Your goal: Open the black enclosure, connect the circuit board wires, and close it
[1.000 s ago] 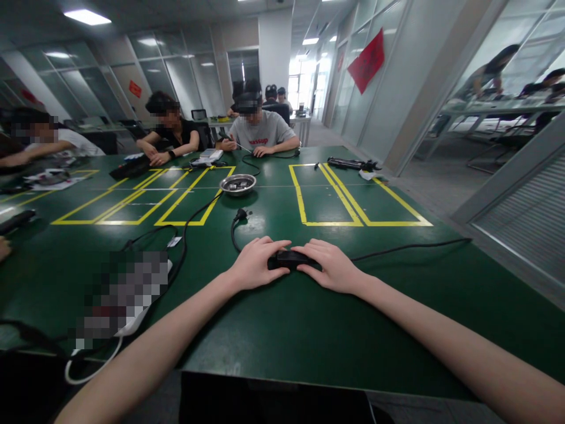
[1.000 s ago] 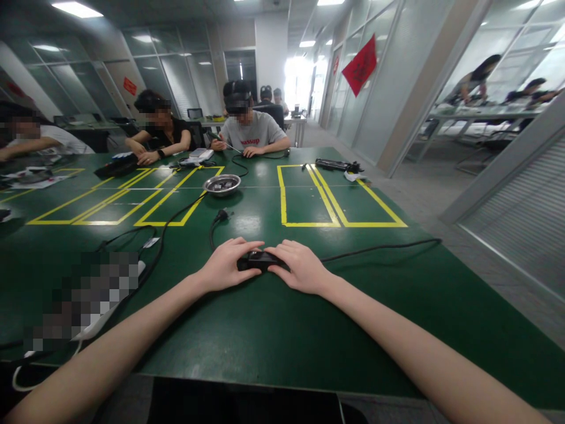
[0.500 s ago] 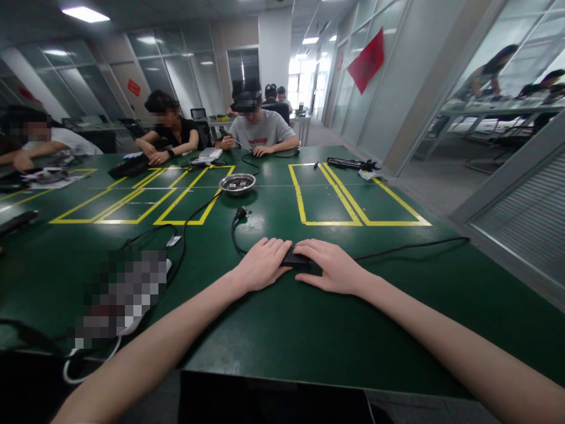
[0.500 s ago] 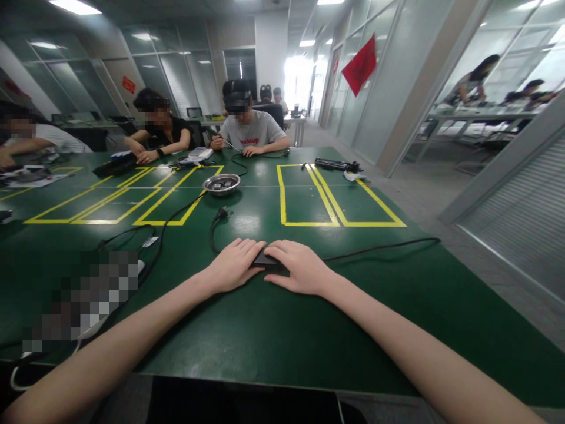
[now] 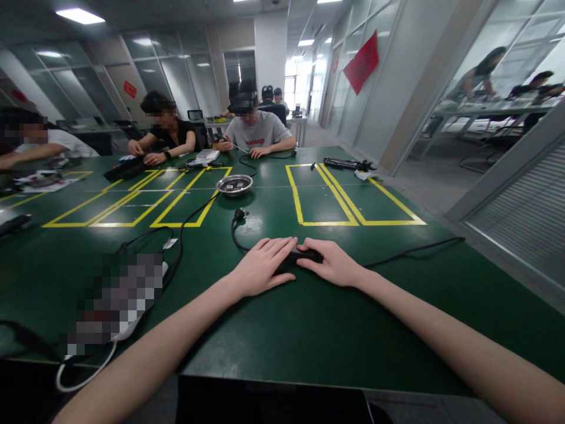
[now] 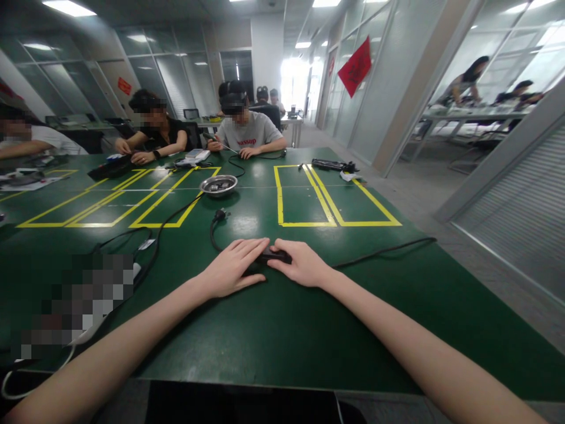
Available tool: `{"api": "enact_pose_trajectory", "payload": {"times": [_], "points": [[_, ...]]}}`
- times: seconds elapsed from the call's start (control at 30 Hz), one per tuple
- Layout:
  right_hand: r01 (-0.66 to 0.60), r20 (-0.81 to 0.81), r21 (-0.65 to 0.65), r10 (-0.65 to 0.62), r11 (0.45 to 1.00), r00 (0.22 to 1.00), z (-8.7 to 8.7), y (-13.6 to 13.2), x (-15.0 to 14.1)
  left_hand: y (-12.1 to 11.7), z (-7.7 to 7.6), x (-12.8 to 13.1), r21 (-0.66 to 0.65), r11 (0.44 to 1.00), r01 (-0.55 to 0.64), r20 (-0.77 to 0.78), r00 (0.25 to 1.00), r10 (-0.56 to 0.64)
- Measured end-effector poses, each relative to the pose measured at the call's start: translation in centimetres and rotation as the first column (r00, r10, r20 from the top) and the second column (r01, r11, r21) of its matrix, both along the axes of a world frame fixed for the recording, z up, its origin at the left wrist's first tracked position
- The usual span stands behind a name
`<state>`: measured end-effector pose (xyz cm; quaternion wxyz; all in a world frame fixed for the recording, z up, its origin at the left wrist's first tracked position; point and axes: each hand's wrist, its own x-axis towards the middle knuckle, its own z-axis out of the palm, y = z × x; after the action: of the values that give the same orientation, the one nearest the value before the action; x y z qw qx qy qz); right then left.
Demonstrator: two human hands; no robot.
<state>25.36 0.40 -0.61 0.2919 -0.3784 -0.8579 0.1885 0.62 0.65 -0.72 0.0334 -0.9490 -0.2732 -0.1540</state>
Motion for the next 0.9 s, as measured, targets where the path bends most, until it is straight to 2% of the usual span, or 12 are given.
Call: {"api": "enact_pose_trajectory", "payload": {"times": [0.1,0.17,0.27,0.37,0.4,0.47,0.53,0.6,0.67,0.73,0.8,0.9], "points": [[0.172,-0.196,-0.128,-0.195,0.977,0.961,-0.1,1.9,2.0,0.0,0.0,-0.2,0.028,0.999,0.023,-0.014,1.000,-0.023],[0.284,-0.355,-0.216,-0.347,0.934,0.868,-0.1,3.5,3.8,0.1,-0.2,-0.3,-0.018,0.999,0.035,-0.049,0.998,-0.036],[0.469,-0.576,-0.278,-0.536,0.838,0.617,0.0,5.6,6.7,0.2,-0.4,-0.3,-0.120,0.992,0.026,-0.072,0.997,-0.035],[0.669,-0.703,-0.237,-0.600,0.705,0.382,0.3,6.7,9.5,0.1,-0.5,-0.2,-0.158,0.987,0.016,-0.063,0.998,-0.026],[0.729,-0.712,-0.200,-0.608,0.655,0.350,0.4,6.8,10.4,0.1,-0.5,-0.2,-0.164,0.986,0.016,-0.061,0.998,-0.026],[0.833,-0.669,-0.093,-0.653,0.546,0.354,0.4,6.7,12.0,0.1,-0.5,-0.2,-0.172,0.985,0.014,-0.055,0.998,-0.024],[0.896,-0.540,0.035,-0.746,0.442,0.389,0.2,6.5,13.2,0.1,-0.5,-0.2,-0.175,0.985,0.010,-0.047,0.999,-0.019],[0.918,-0.352,0.114,-0.849,0.379,0.394,-0.3,6.3,14.2,0.1,-0.5,-0.3,-0.179,0.984,0.007,-0.043,0.999,-0.015],[0.924,-0.154,0.120,-0.913,0.362,0.378,-1.0,6.3,14.8,0.1,-0.5,-0.3,-0.186,0.983,0.003,-0.050,0.999,-0.013],[0.916,0.011,0.114,-0.922,0.385,0.386,-1.7,6.6,15.4,0.1,-0.5,-0.3,-0.187,0.982,-0.003,-0.058,0.998,-0.008],[0.880,0.103,0.130,-0.889,0.456,0.446,-2.2,7.0,15.8,0.1,-0.5,-0.3,-0.181,0.983,0.000,-0.057,0.998,-0.011],[0.810,0.132,0.155,-0.824,0.566,0.550,-2.5,7.3,16.3,0.1,-0.6,-0.3,-0.175,0.985,0.006,-0.047,0.999,-0.015]]}}
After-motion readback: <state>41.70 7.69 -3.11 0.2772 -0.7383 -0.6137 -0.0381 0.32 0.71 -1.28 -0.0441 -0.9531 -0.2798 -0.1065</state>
